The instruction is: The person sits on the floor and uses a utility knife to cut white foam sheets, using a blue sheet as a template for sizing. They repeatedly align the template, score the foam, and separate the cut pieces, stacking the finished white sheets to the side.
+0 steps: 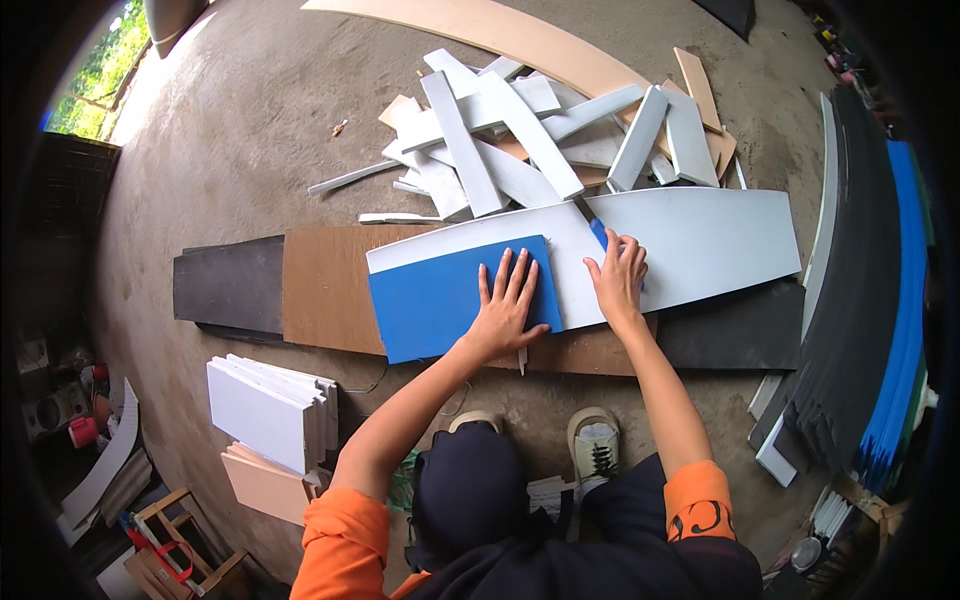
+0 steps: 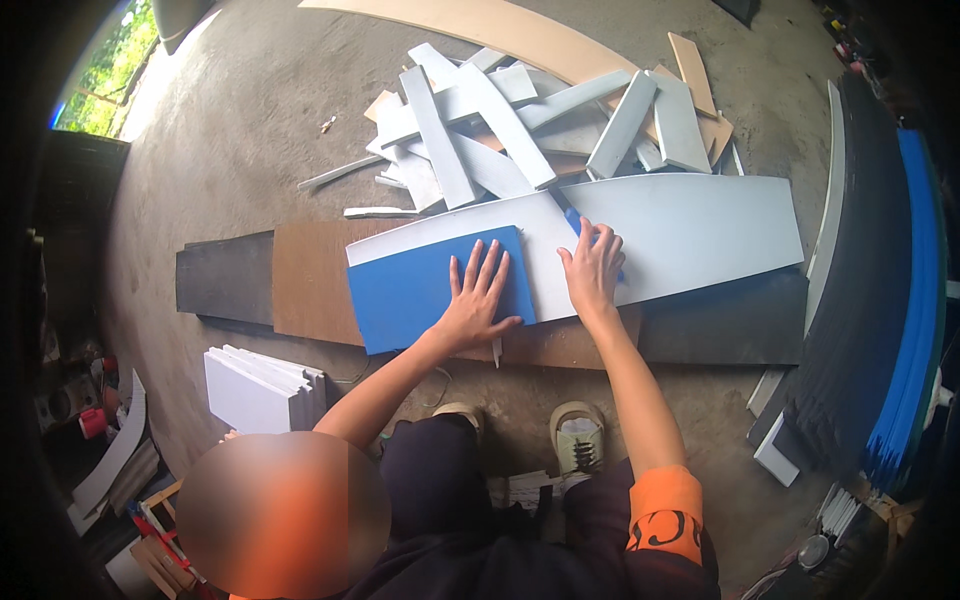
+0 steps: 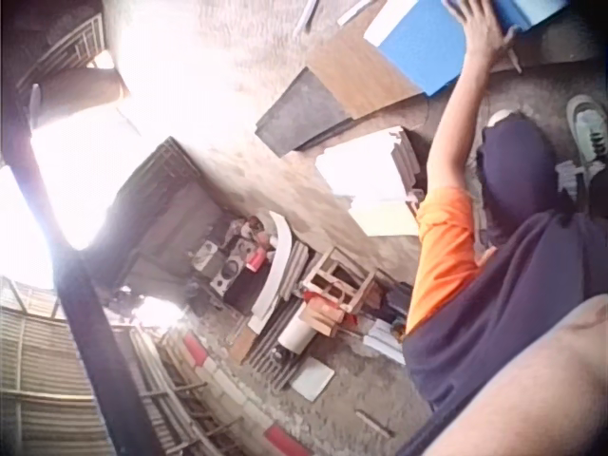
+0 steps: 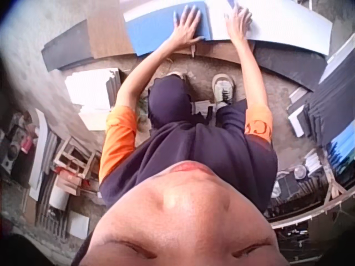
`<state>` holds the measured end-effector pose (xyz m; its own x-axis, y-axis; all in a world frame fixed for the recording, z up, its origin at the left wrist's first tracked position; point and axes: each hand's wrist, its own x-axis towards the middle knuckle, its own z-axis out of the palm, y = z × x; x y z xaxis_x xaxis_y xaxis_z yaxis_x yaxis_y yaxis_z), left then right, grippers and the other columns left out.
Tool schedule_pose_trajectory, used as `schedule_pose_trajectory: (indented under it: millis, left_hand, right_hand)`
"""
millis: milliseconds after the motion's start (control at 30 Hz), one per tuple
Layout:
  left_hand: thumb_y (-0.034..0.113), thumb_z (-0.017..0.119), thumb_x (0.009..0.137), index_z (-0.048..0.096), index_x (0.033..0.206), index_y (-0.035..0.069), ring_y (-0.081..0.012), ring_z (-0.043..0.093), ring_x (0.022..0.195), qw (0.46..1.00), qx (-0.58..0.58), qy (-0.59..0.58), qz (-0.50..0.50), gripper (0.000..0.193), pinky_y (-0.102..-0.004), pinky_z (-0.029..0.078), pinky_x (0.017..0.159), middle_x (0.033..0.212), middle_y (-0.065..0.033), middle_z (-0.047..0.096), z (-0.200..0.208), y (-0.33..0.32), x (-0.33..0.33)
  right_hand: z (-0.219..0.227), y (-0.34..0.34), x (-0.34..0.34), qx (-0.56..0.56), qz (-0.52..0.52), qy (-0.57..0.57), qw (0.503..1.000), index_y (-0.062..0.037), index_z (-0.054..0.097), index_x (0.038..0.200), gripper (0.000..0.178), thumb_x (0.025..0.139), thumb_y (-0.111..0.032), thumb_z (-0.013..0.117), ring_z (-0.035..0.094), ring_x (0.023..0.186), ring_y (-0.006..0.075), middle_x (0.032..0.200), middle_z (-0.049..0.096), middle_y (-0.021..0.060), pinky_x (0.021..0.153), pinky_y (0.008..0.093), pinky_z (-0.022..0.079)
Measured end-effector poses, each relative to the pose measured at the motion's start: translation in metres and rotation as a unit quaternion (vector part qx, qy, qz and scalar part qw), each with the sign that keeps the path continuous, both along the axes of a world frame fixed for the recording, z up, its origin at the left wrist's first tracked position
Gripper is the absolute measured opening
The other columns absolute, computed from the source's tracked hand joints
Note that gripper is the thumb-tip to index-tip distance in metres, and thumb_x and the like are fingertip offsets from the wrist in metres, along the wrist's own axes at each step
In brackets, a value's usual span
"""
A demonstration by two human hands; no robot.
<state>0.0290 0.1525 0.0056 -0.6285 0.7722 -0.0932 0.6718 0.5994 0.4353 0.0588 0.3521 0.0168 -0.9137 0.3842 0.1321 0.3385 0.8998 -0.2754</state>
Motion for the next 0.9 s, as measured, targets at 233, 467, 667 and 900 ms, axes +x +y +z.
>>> schedule_pose_trajectory:
  millis: [233,467,667,900]
  left_hand:
    - [0.050,0.066,0.065,0.012,0.140,0.018,-0.0383,-0.009,0.132,0.999,-0.007,-0.027,0.034,0.098,-0.0616,-0.007,0.098,0.146,-0.0123,0.001,0.009,0.004,0.003]
    - [0.058,0.069,0.054,0.015,0.140,0.026,-0.0373,-0.011,0.132,0.997,0.009,-0.025,0.072,0.106,-0.0624,-0.007,0.096,0.146,-0.0105,-0.001,-0.011,-0.002,-0.001]
    - [0.058,0.071,0.051,0.012,0.140,0.024,-0.0350,-0.009,0.133,0.995,0.023,-0.032,0.092,0.112,-0.0613,-0.006,0.097,0.146,-0.0084,0.001,-0.017,-0.004,-0.003]
    - [0.057,0.072,0.050,0.011,0.140,0.023,-0.0337,-0.010,0.133,0.995,0.001,-0.037,0.097,0.114,-0.0607,-0.006,0.097,0.147,-0.0074,0.001,-0.014,-0.001,0.001]
  right_hand:
    - [-0.013,0.028,0.021,-0.146,-0.004,0.038,0.988,0.0007,0.043,0.100,0.022,0.083,-0.012,0.048,0.053,0.076,0.0374,0.088,0.051,0.0182,0.067,0.0449,0.044]
    - [0.028,-0.011,0.045,-0.638,-0.190,-0.009,0.746,-0.0074,0.041,0.077,0.040,0.090,-0.045,0.041,0.028,0.034,0.0046,0.048,0.031,-0.0039,0.032,0.0210,0.025]
    - [0.021,-0.018,0.055,-0.624,-0.127,-0.029,0.771,-0.0051,0.042,0.088,0.025,0.091,-0.030,0.040,0.037,0.039,0.0066,0.055,0.040,-0.0004,0.033,0.0232,0.032]
    - [-0.006,-0.030,0.024,-0.237,0.051,-0.119,0.963,0.0018,0.036,0.100,0.022,0.091,-0.018,0.034,0.060,0.063,0.0376,0.071,0.059,0.0242,0.057,0.0464,0.047]
